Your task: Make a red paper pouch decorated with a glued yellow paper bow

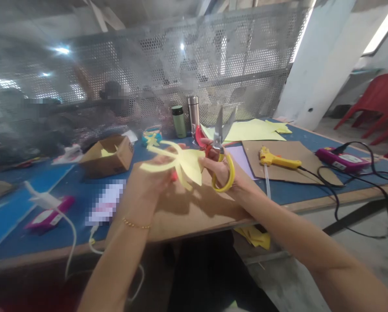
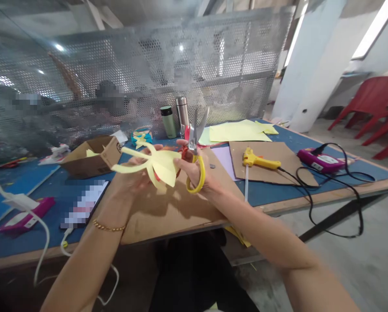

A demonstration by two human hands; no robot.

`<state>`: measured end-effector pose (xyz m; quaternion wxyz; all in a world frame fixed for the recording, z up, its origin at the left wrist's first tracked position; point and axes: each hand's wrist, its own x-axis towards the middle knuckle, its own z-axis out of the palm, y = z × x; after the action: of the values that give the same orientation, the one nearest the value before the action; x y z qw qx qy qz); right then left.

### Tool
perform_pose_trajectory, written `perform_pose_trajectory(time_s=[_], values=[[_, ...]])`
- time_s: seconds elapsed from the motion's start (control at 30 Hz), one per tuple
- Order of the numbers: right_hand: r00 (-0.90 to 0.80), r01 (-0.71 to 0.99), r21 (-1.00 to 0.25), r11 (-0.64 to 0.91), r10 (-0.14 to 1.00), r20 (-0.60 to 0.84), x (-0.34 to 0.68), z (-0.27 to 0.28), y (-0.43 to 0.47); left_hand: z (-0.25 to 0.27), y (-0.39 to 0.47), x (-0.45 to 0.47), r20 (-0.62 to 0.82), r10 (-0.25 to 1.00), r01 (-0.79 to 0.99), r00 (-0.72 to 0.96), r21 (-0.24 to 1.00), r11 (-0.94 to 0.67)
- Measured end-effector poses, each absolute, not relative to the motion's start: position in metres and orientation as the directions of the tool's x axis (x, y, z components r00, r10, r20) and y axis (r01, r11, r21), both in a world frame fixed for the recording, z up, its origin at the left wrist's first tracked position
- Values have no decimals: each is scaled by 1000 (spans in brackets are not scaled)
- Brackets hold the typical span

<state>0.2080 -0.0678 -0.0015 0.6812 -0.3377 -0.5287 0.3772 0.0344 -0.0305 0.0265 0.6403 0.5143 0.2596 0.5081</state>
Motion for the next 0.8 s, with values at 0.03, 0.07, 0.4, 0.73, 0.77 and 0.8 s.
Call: perform_pose_trajectory(time_s=[0.03, 0.07, 0.4, 0.73, 0.77, 0.8], values=[[228, -135, -841, 523, 843, 488, 209, -3, -65, 26, -26, 37, 176, 919, -380, 352, 924, -31], [281, -105, -829, 550, 815, 506, 210, -6, -63, 25, -22, 40, 165, 919, -379, 357, 925, -19], [446, 140, -765, 628, 650, 615, 212, -14, -56, 17, -27, 48, 170, 887, -385, 430, 923, 10], [438, 187, -774, 604, 654, 617, 202, -18, -62, -7, -22, 65, 121, 949, -372, 292, 928, -4], [435, 177, -773, 609, 656, 617, 201, -19, -62, -6, -23, 65, 122, 949, -365, 290, 931, -8], [429, 170, -774, 610, 661, 615, 201, -19, -62, -5, -24, 65, 124, 953, -356, 278, 934, -18]])
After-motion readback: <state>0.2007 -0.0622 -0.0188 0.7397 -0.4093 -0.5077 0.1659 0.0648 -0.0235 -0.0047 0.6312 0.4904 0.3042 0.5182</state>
